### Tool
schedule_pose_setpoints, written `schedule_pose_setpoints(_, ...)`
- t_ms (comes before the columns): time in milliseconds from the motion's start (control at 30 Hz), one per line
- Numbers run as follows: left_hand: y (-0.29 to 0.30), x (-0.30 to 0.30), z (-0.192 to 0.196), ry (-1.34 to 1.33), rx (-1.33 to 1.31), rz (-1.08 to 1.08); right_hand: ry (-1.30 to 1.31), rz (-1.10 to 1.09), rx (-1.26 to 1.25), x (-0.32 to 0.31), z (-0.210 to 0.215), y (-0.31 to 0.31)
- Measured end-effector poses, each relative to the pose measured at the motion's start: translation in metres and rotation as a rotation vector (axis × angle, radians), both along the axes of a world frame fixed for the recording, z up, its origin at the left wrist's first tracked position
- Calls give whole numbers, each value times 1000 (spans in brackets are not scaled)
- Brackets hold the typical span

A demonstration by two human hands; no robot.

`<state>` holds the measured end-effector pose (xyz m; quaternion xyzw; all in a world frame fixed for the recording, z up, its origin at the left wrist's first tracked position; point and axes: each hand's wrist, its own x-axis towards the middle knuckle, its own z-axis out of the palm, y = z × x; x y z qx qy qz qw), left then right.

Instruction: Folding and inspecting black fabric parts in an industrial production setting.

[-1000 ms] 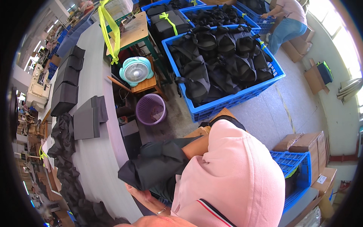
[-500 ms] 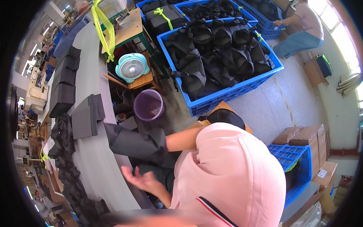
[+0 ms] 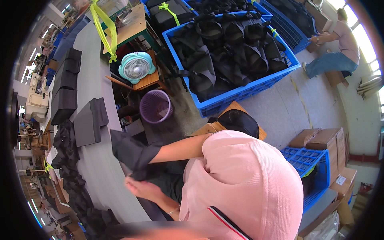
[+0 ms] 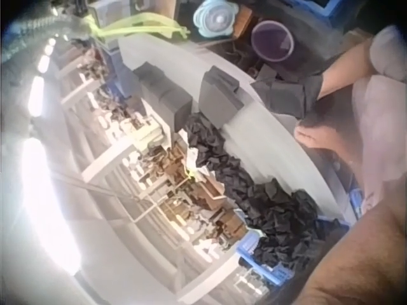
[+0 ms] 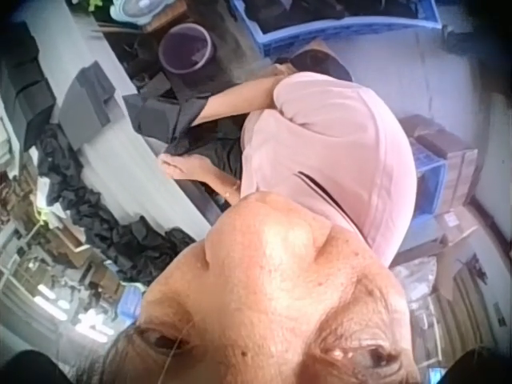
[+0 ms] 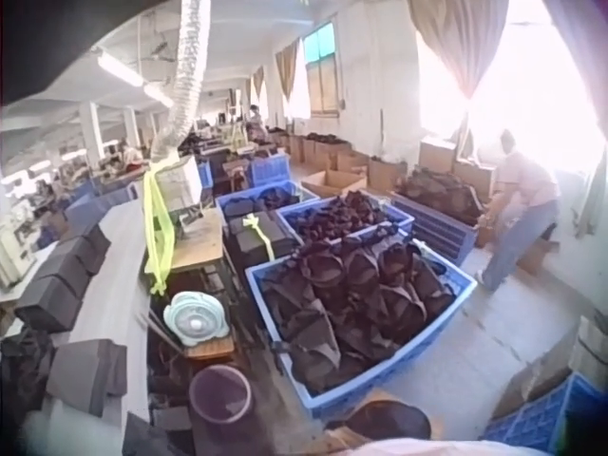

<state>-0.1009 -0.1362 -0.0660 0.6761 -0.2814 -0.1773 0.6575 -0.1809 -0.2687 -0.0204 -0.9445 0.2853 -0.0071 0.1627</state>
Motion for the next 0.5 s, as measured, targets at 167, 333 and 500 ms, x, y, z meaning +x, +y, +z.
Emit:
schedule_pose_setpoints(167,-24,151,-51,-435,21,366,-1233,10,853,45,-48,99)
schedule_pose_setpoints(333,5,216,-36,-566,-23,354,-737,443,1246,-15,-77,110)
schedule_pose_setpoints(500,-23,131,3,71,-169,224,-868,-435,1849,-56,-101,59)
